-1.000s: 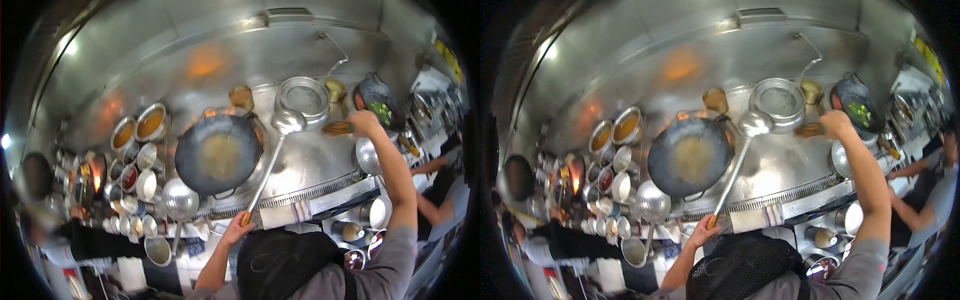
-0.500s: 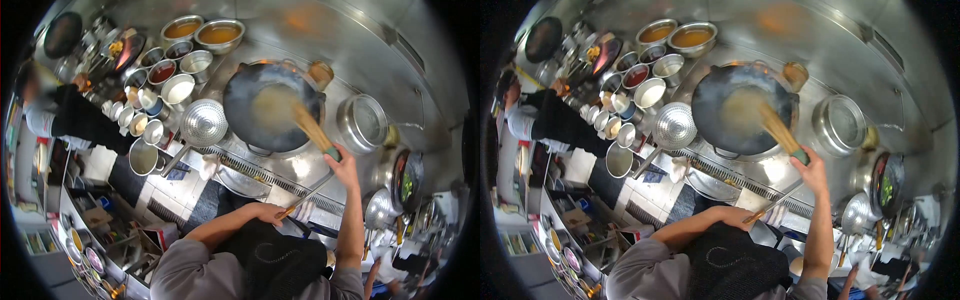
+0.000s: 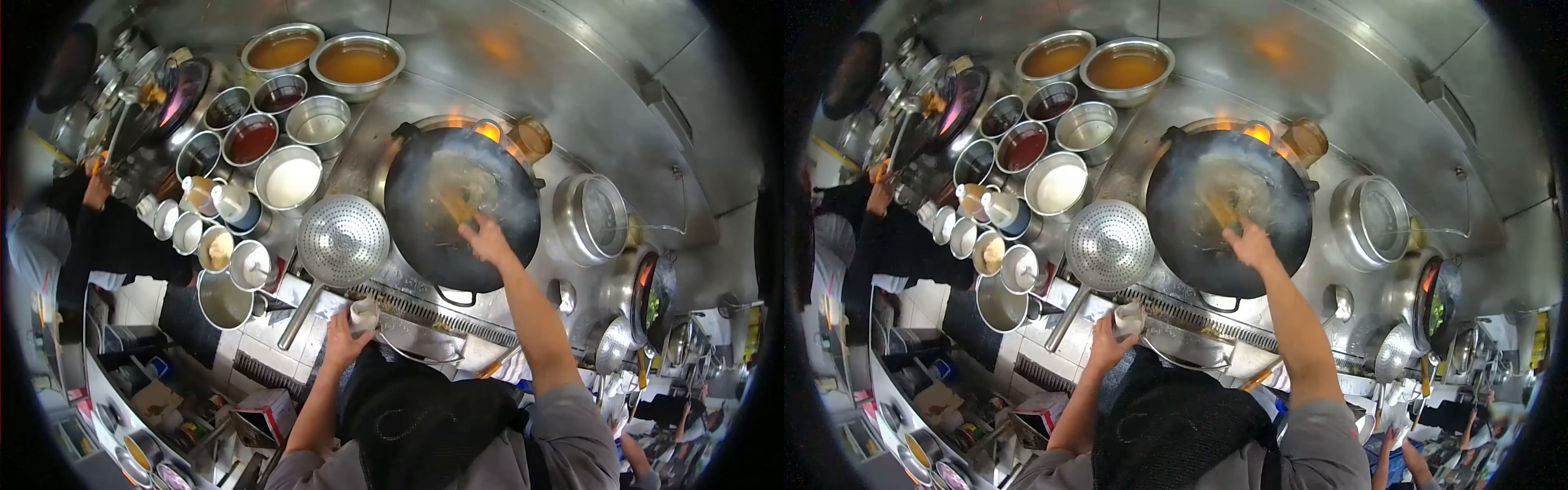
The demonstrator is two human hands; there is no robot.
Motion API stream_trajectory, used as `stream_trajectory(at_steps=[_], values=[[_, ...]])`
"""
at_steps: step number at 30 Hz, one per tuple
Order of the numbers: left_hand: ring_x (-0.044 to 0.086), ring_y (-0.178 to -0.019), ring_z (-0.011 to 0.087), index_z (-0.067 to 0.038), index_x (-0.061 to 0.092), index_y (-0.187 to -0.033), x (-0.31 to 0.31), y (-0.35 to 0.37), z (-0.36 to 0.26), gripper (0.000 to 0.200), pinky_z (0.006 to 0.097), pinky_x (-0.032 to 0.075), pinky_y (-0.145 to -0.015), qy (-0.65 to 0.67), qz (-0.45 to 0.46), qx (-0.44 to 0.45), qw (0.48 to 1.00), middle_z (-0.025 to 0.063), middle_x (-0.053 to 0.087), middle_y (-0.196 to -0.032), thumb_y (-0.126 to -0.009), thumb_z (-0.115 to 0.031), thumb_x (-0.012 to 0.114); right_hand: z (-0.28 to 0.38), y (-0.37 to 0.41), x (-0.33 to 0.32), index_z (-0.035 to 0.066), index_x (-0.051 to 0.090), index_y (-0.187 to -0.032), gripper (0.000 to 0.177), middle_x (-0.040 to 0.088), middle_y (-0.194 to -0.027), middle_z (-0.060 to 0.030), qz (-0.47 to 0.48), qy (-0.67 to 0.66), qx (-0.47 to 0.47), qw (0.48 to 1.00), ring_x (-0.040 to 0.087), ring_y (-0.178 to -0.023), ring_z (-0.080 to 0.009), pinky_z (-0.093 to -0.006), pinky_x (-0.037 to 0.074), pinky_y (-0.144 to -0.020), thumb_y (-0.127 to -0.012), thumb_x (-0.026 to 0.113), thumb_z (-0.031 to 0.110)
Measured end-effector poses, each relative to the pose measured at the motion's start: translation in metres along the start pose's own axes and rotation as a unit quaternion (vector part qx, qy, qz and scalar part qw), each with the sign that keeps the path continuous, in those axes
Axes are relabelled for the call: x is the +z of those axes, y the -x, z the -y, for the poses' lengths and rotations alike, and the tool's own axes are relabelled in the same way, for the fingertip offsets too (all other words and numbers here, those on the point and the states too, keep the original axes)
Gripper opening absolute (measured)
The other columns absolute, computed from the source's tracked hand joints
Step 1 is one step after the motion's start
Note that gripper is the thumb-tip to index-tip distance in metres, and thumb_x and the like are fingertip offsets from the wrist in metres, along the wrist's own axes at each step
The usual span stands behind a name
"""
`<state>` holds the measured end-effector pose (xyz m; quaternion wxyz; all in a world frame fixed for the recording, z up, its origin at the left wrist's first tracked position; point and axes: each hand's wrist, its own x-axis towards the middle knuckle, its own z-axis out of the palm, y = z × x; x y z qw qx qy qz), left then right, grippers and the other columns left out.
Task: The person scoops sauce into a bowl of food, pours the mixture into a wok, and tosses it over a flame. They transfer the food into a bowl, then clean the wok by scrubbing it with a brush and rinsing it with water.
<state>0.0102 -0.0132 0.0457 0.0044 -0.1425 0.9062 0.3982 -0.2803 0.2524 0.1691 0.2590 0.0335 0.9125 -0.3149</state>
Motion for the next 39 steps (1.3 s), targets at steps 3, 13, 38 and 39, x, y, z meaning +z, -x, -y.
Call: stream_trajectory(at_steps=[3, 13, 38, 39], values=[[0.054, -0.102, 0.0427, 0.006, 0.044, -0.127, 0.009, -0.015, 0.027, 0.066, 0.0480, 0.045, -0.092, 0.061, 0.074, -0.018, 0.995, 0.0269, 0.056, -0.113, -0.078, -0.024, 0.075, -0.035, 0.022, -0.030, 0.006, 0.054, -0.134, 0.066, 0.068, -0.106, -0.0187, 0.102, 0.019, 0.001, 0.995, 0.068, -0.076, -0.0225, -0.0354, 0.055, -0.067, -0.082, 0.070, 0.044], [0.056, -0.117, 0.0270, -0.014, 0.028, -0.145, -0.005, -0.043, -0.063, 0.055, 0.0440, 0.052, -0.093, 0.584, 0.196, -0.134, 0.776, 0.0130, 0.050, -0.133, -0.098, -0.021, 0.056, -0.045, -0.054, -0.043, 0.011, 0.059, -0.128, 0.055, 0.068, -0.107, -0.0200, -0.118, 0.089, -0.032, 0.988, 0.064, -0.104, -0.0381, -0.0436, 0.050, -0.092, -0.084, 0.064, 0.043], [0.064, -0.079, 0.0194, 0.003, 0.060, -0.096, 0.109, -0.080, -0.157, 0.019, 0.0332, 0.051, -0.064, 0.574, 0.123, -0.222, 0.779, 0.0095, 0.064, -0.089, -0.077, -0.001, 0.059, -0.044, 0.038, -0.004, 0.012, 0.053, -0.131, 0.057, 0.065, -0.110, -0.0249, -0.014, 0.181, -0.056, 0.982, 0.062, -0.103, -0.0451, -0.0508, 0.050, -0.091, -0.085, 0.061, 0.046], [0.064, -0.079, 0.0194, 0.003, 0.060, -0.096, 0.110, -0.079, -0.158, 0.019, 0.0332, 0.051, -0.064, 0.574, 0.128, -0.223, 0.778, 0.0095, 0.064, -0.089, -0.077, -0.001, 0.059, -0.055, 0.050, -0.019, 0.012, 0.057, -0.127, 0.056, 0.066, -0.111, -0.0223, 0.032, 0.207, -0.063, 0.976, 0.062, -0.106, -0.0422, -0.0490, 0.050, -0.092, -0.084, 0.062, 0.048]])
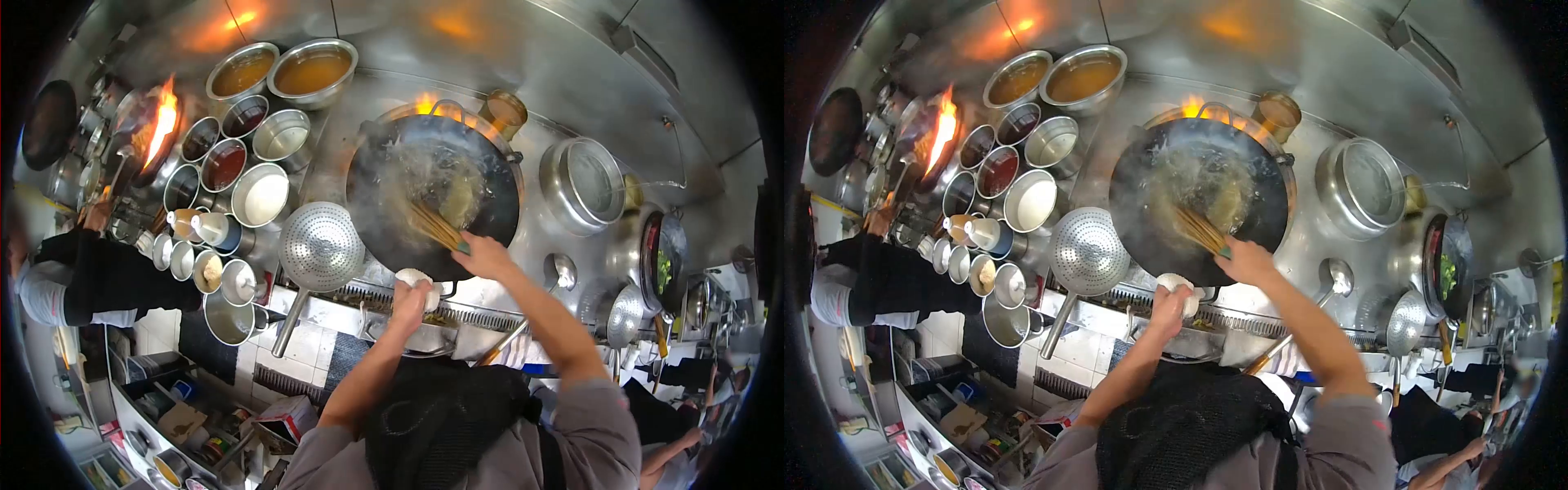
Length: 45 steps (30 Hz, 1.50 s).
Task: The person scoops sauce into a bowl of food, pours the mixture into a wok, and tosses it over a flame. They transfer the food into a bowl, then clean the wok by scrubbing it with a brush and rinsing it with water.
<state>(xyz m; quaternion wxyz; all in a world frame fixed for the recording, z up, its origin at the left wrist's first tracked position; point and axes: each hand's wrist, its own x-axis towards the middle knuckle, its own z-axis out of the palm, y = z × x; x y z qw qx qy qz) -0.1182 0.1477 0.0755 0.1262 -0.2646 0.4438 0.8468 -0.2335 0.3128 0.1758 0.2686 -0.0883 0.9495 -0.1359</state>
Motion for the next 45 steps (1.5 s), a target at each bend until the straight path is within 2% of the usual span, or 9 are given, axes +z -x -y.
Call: stream_trajectory(at_steps=[2, 5, 10, 14, 22, 28, 34, 38, 45], values=[[0.062, -0.080, 0.0173, 0.002, 0.060, -0.096, 0.002, 0.004, -0.001, 0.018, 0.0319, 0.051, -0.066, -0.013, -0.043, 0.049, 0.998, 0.0084, 0.064, -0.089, -0.078, -0.002, 0.059, -0.070, 0.006, -0.022, 0.014, 0.060, -0.127, 0.059, 0.066, -0.113, -0.0202, 0.039, 0.063, -0.116, 0.990, 0.064, -0.103, -0.0404, -0.0472, 0.051, -0.090, -0.080, 0.065, 0.050], [0.061, -0.079, 0.0162, 0.002, 0.060, -0.096, -0.003, 0.005, -0.005, 0.017, 0.0315, 0.050, -0.067, -0.012, 0.001, 0.003, 1.000, 0.0069, 0.063, -0.088, -0.079, -0.003, 0.060, -0.056, -0.005, -0.127, 0.014, 0.061, -0.127, 0.061, 0.065, -0.116, -0.0210, 0.110, 0.124, 0.043, 0.985, 0.065, -0.103, -0.0365, -0.0443, 0.051, -0.092, -0.078, 0.067, 0.051], [0.061, -0.079, 0.0159, 0.001, 0.060, -0.096, 0.001, 0.007, -0.014, 0.016, 0.0313, 0.050, -0.067, -0.014, 0.001, -0.013, 1.000, 0.0060, 0.062, -0.088, -0.081, -0.003, 0.060, -0.002, -0.096, -0.037, 0.008, 0.056, -0.131, 0.060, 0.068, -0.102, -0.0237, -0.126, -0.005, 0.032, 0.991, 0.069, -0.091, -0.0344, -0.0414, 0.057, -0.073, -0.084, 0.064, 0.043], [0.062, -0.078, 0.0162, 0.000, 0.058, -0.100, -0.002, 0.003, -0.006, 0.018, 0.0314, 0.051, -0.067, -0.039, 0.008, 0.004, 0.999, 0.0056, 0.062, -0.092, -0.083, -0.005, 0.060, 0.055, -0.043, 0.007, 0.006, 0.051, -0.135, 0.066, 0.062, -0.120, -0.0237, 0.055, -0.214, 0.087, 0.971, 0.061, -0.111, -0.0360, -0.0451, 0.048, -0.096, -0.085, 0.059, 0.048], [0.060, -0.091, 0.0152, 0.000, 0.054, -0.111, -0.003, 0.016, -0.012, 0.027, 0.0306, 0.050, -0.077, -0.008, 0.017, 0.039, 0.999, 0.0053, 0.061, -0.100, -0.085, -0.006, 0.060, -0.064, 0.002, -0.083, 0.007, 0.064, -0.116, 0.048, 0.067, -0.110, -0.0228, 0.001, 0.227, 0.104, 0.968, 0.066, -0.102, -0.0365, -0.0453, 0.052, -0.088, -0.084, 0.060, 0.043], [0.060, -0.091, 0.0161, 0.001, 0.054, -0.110, -0.004, 0.011, -0.014, 0.027, 0.0314, 0.049, -0.078, -0.068, 0.037, 0.039, 0.996, 0.0066, 0.061, -0.101, -0.083, -0.002, 0.057, 0.015, -0.100, -0.015, 0.003, 0.054, -0.129, 0.055, 0.070, -0.098, -0.0195, -0.058, -0.144, 0.117, 0.981, 0.071, -0.073, -0.0316, -0.0415, 0.058, -0.061, -0.090, 0.060, 0.040], [0.061, -0.089, 0.0182, -0.002, 0.050, -0.114, -0.022, -0.014, -0.009, 0.031, 0.0330, 0.053, -0.071, -0.065, 0.039, 0.096, 0.992, 0.0078, 0.061, -0.100, -0.084, -0.005, 0.057, 0.042, -0.040, 0.012, 0.009, 0.041, -0.145, 0.070, 0.067, -0.080, -0.0154, 0.064, -0.430, 0.008, 0.901, 0.067, -0.058, -0.0195, -0.0325, 0.052, -0.046, -0.088, 0.065, 0.042], [0.063, -0.088, 0.0210, -0.006, 0.047, -0.119, -0.013, 0.008, -0.031, 0.034, 0.0379, 0.057, -0.060, -0.047, 0.004, 0.012, 0.999, 0.0092, 0.060, -0.103, -0.089, -0.015, 0.060, -0.025, -0.033, 0.033, 0.014, 0.050, -0.141, 0.065, 0.069, -0.098, -0.0141, -0.029, -0.096, -0.232, 0.968, 0.064, -0.059, -0.0196, -0.0312, 0.048, -0.044, -0.085, 0.068, 0.043], [0.059, -0.094, 0.0211, 0.001, 0.040, -0.122, -0.022, -0.013, 0.008, 0.042, 0.0339, 0.051, -0.079, -0.093, 0.006, 0.023, 0.995, 0.0132, 0.057, -0.108, -0.091, -0.018, 0.060, -0.001, -0.004, -0.103, 0.014, 0.048, -0.142, 0.067, 0.066, -0.091, -0.0111, 0.325, -0.158, -0.022, 0.932, 0.053, -0.044, -0.0138, -0.0294, 0.041, -0.035, -0.085, 0.070, 0.042]])
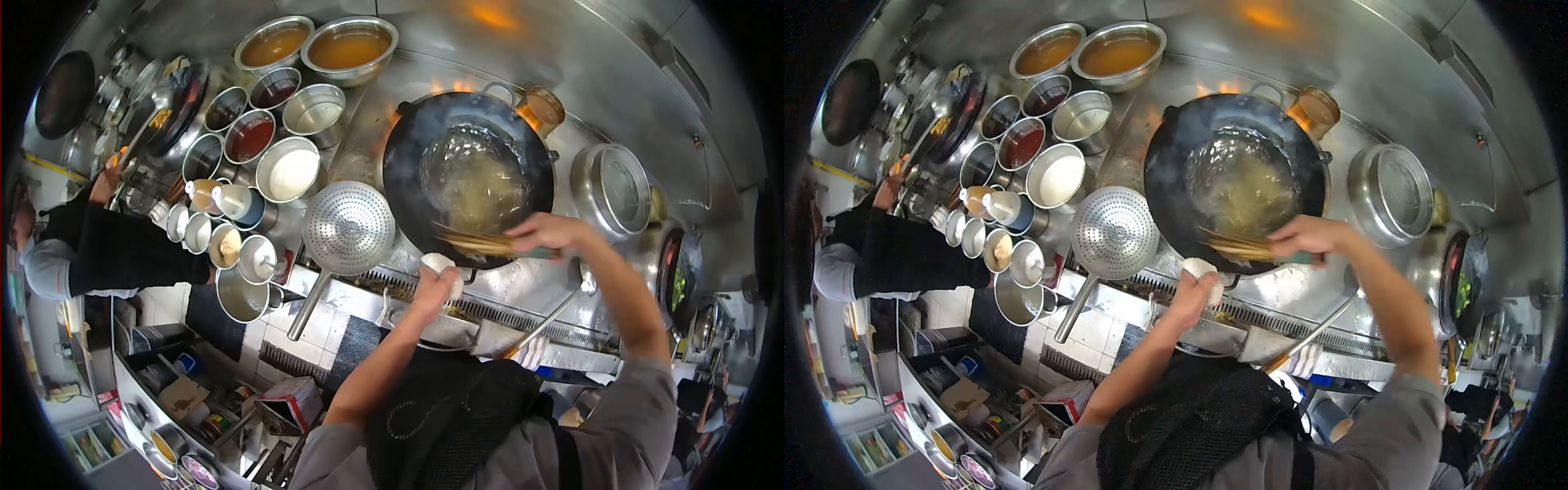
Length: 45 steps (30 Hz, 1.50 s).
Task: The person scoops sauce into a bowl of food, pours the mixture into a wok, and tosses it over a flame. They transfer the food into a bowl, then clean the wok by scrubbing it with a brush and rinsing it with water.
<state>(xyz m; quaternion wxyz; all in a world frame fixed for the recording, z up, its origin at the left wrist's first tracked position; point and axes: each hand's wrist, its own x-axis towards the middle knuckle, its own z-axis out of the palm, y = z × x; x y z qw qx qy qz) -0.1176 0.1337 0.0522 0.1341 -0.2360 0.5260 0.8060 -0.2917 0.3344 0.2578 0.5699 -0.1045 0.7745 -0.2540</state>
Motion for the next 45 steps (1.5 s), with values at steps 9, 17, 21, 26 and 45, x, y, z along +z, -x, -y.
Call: stream_trajectory(at_steps=[9, 17, 21, 26, 45], values=[[0.060, -0.082, 0.0155, -0.003, 0.051, -0.109, 0.018, 0.017, -0.026, 0.024, 0.0296, 0.050, -0.065, -0.024, -0.028, 0.042, 0.998, 0.0066, 0.060, -0.094, -0.086, -0.007, 0.057, 0.027, -0.087, 0.090, 0.013, 0.041, -0.146, 0.063, 0.063, -0.079, -0.0111, -0.197, -0.212, -0.082, 0.954, 0.055, -0.046, -0.0142, -0.0317, 0.043, -0.039, -0.092, 0.063, 0.037], [0.061, -0.084, 0.0161, -0.002, 0.056, -0.108, 0.005, 0.014, -0.021, 0.024, 0.0306, 0.051, -0.071, 0.086, -0.004, -0.017, 0.996, 0.0058, 0.062, -0.096, -0.085, -0.007, 0.059, -0.041, -0.010, -0.057, 0.022, 0.054, -0.137, 0.057, 0.066, -0.084, -0.0131, -0.235, 0.196, 0.098, 0.947, 0.063, -0.056, -0.0216, -0.0341, 0.053, -0.047, -0.085, 0.064, 0.039], [0.062, -0.086, 0.0166, -0.001, 0.056, -0.109, 0.010, 0.014, -0.022, 0.026, 0.0308, 0.052, -0.072, 0.116, 0.023, -0.015, 0.993, 0.0064, 0.063, -0.098, -0.083, -0.003, 0.059, 0.001, -0.108, -0.002, 0.017, 0.050, -0.139, 0.058, 0.066, -0.113, -0.0208, -0.374, 0.163, 0.019, 0.913, 0.065, -0.102, -0.0380, -0.0458, 0.055, -0.085, -0.088, 0.059, 0.040], [0.061, -0.089, 0.0153, 0.000, 0.056, -0.111, 0.012, 0.018, -0.025, 0.026, 0.0305, 0.050, -0.076, 0.111, -0.001, 0.006, 0.994, 0.0055, 0.063, -0.100, -0.085, -0.005, 0.060, -0.015, -0.075, 0.084, 0.018, 0.048, -0.139, 0.056, 0.065, -0.107, -0.0273, -0.353, 0.161, 0.015, 0.922, 0.062, -0.104, -0.0439, -0.0503, 0.048, -0.094, -0.089, 0.058, 0.040], [0.059, -0.091, 0.0142, -0.002, 0.054, -0.111, 0.004, 0.026, -0.033, 0.025, 0.0308, 0.050, -0.079, 0.102, 0.038, -0.005, 0.994, 0.0054, 0.061, -0.103, -0.088, -0.009, 0.061, -0.035, 0.005, 0.049, 0.021, 0.055, -0.135, 0.054, 0.068, -0.108, -0.0208, -0.261, 0.281, 0.064, 0.921, 0.063, -0.107, -0.0354, -0.0457, 0.048, -0.095, -0.088, 0.061, 0.045]])
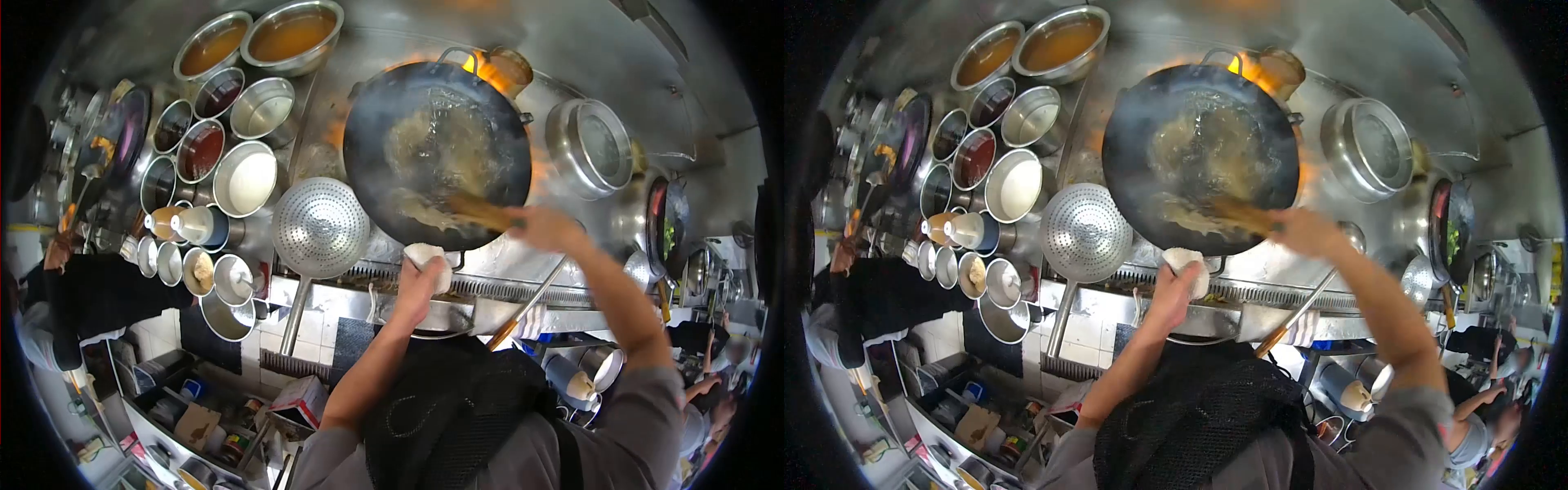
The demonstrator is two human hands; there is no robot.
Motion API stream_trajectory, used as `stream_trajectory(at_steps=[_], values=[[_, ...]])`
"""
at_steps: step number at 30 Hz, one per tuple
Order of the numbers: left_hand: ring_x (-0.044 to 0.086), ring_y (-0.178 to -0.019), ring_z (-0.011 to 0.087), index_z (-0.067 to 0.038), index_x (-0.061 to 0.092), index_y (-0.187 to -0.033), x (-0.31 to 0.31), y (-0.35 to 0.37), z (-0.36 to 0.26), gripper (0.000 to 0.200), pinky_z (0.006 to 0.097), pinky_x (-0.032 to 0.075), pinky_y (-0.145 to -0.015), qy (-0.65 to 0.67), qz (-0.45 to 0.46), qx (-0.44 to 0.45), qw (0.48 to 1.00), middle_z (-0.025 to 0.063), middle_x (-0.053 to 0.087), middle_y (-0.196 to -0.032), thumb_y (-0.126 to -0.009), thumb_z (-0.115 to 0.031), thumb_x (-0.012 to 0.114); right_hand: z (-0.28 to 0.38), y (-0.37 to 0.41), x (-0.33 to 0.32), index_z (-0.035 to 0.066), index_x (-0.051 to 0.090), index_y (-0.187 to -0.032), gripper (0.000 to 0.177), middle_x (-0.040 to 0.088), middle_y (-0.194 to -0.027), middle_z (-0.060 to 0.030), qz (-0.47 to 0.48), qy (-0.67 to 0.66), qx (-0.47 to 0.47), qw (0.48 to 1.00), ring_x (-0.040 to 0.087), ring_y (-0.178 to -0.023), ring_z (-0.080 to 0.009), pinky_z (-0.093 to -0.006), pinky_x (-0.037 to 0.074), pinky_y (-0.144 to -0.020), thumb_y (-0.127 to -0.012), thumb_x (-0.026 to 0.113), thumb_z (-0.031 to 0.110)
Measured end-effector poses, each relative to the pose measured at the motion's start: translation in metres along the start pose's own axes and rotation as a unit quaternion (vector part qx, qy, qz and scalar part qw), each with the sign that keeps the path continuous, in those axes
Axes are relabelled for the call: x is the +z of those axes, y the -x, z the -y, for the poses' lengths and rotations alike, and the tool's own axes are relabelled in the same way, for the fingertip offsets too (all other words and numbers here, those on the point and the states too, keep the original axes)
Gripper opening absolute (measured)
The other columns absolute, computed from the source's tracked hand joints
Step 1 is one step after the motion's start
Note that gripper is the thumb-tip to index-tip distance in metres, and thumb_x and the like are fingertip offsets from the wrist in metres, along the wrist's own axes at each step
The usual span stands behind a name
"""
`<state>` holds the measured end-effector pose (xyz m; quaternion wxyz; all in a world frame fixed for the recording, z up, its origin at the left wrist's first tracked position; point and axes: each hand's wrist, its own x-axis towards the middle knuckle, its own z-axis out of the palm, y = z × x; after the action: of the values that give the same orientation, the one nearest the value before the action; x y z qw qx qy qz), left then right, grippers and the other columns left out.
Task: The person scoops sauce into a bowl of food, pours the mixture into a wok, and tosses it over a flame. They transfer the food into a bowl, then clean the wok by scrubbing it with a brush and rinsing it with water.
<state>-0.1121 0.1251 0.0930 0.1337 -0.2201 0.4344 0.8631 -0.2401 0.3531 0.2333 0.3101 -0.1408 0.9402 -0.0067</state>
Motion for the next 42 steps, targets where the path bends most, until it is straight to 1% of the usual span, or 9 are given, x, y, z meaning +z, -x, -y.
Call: stream_trajectory(at_steps=[9, 11, 15, 19, 24, 30, 36, 37, 42], values=[[0.060, -0.092, 0.0146, -0.001, 0.056, -0.111, 0.001, -0.007, 0.003, 0.025, 0.0304, 0.050, -0.080, 0.024, -0.004, -0.033, 0.999, 0.0049, 0.062, -0.102, -0.088, -0.009, 0.063, 0.055, -0.123, 0.019, 0.011, 0.043, -0.143, 0.061, 0.062, -0.117, -0.0270, -0.157, -0.198, 0.103, 0.962, 0.061, -0.107, -0.0433, -0.0483, 0.048, -0.096, -0.091, 0.055, 0.042], [0.060, -0.093, 0.0152, -0.001, 0.055, -0.110, 0.000, -0.009, 0.006, 0.025, 0.0312, 0.050, -0.081, 0.019, -0.009, -0.042, 0.999, 0.0057, 0.062, -0.103, -0.088, -0.009, 0.063, 0.067, -0.101, 0.060, 0.010, 0.045, -0.141, 0.061, 0.066, -0.100, -0.0303, -0.218, -0.156, 0.024, 0.963, 0.064, -0.095, -0.0462, -0.0505, 0.050, -0.089, -0.090, 0.058, 0.041], [0.060, -0.094, 0.0155, -0.001, 0.055, -0.111, -0.001, -0.005, 0.006, 0.025, 0.0320, 0.050, -0.081, 0.025, -0.003, -0.022, 0.999, 0.0064, 0.062, -0.104, -0.088, -0.008, 0.063, 0.040, -0.015, 0.029, 0.023, 0.040, -0.143, 0.058, 0.065, -0.105, -0.0265, 0.001, -0.024, 0.070, 0.997, 0.064, -0.099, -0.0440, -0.0534, 0.050, -0.088, -0.091, 0.057, 0.041], [0.062, -0.091, 0.0167, 0.000, 0.055, -0.109, -0.002, -0.009, 0.004, 0.027, 0.0317, 0.051, -0.079, 0.056, -0.002, -0.029, 0.998, 0.0082, 0.062, -0.102, -0.085, -0.009, 0.064, -0.049, -0.070, 0.014, 0.025, 0.039, -0.144, 0.060, 0.068, -0.096, -0.0212, -0.187, 0.092, 0.111, 0.972, 0.067, -0.087, -0.0419, -0.0529, 0.053, -0.077, -0.090, 0.059, 0.040], [0.062, -0.093, 0.0172, 0.000, 0.057, -0.110, -0.002, -0.011, 0.007, 0.026, 0.0328, 0.051, -0.078, 0.060, 0.001, -0.041, 0.997, 0.0062, 0.062, -0.101, -0.086, -0.008, 0.063, 0.070, -0.140, 0.019, 0.016, 0.039, -0.146, 0.064, 0.066, -0.106, -0.0236, -0.167, -0.370, 0.100, 0.908, 0.070, -0.080, -0.0348, -0.0406, 0.061, -0.051, -0.089, 0.062, 0.035], [0.060, -0.096, 0.0178, -0.002, 0.046, -0.120, 0.002, -0.016, 0.008, 0.034, 0.0333, 0.051, -0.082, 0.028, -0.014, -0.056, 0.998, 0.0074, 0.058, -0.105, -0.091, -0.010, 0.061, 0.132, -0.088, 0.042, 0.009, 0.037, -0.148, 0.071, 0.056, -0.061, -0.0056, -0.042, -0.524, 0.005, 0.851, 0.054, -0.044, -0.0142, -0.0318, 0.045, -0.039, -0.089, 0.067, 0.034], [0.059, -0.102, 0.0194, -0.003, 0.040, -0.127, 0.002, -0.014, 0.014, 0.043, 0.0341, 0.052, -0.086, 0.056, -0.019, -0.060, 0.996, 0.0098, 0.055, -0.115, -0.091, -0.015, 0.061, 0.030, -0.022, 0.056, 0.014, 0.046, -0.144, 0.066, 0.063, -0.078, -0.0036, 0.028, -0.322, -0.165, 0.932, 0.058, -0.067, -0.0109, -0.0265, 0.045, -0.050, -0.087, 0.071, 0.034], [0.063, -0.087, 0.0189, -0.011, 0.043, -0.125, 0.000, -0.020, 0.028, 0.037, 0.0366, 0.055, -0.067, 0.052, -0.043, -0.027, 0.997, 0.0063, 0.060, -0.104, -0.093, -0.017, 0.060, 0.029, 0.007, 0.014, 0.018, 0.050, -0.142, 0.063, 0.067, -0.088, -0.0041, 0.156, -0.306, -0.053, 0.938, 0.059, -0.076, -0.0128, -0.0259, 0.048, -0.052, -0.085, 0.072, 0.034], [0.064, -0.083, 0.0189, -0.012, 0.042, -0.121, 0.009, 0.001, -0.004, 0.036, 0.0380, 0.056, -0.065, 0.032, -0.035, -0.109, 0.993, 0.0064, 0.060, -0.103, -0.093, -0.024, 0.061, -0.086, -0.075, -0.047, 0.023, 0.049, -0.142, 0.063, 0.067, -0.088, -0.0086, 0.046, -0.069, 0.006, 0.997, 0.061, -0.054, -0.0184, -0.0292, 0.052, -0.048, -0.083, 0.069, 0.032]])
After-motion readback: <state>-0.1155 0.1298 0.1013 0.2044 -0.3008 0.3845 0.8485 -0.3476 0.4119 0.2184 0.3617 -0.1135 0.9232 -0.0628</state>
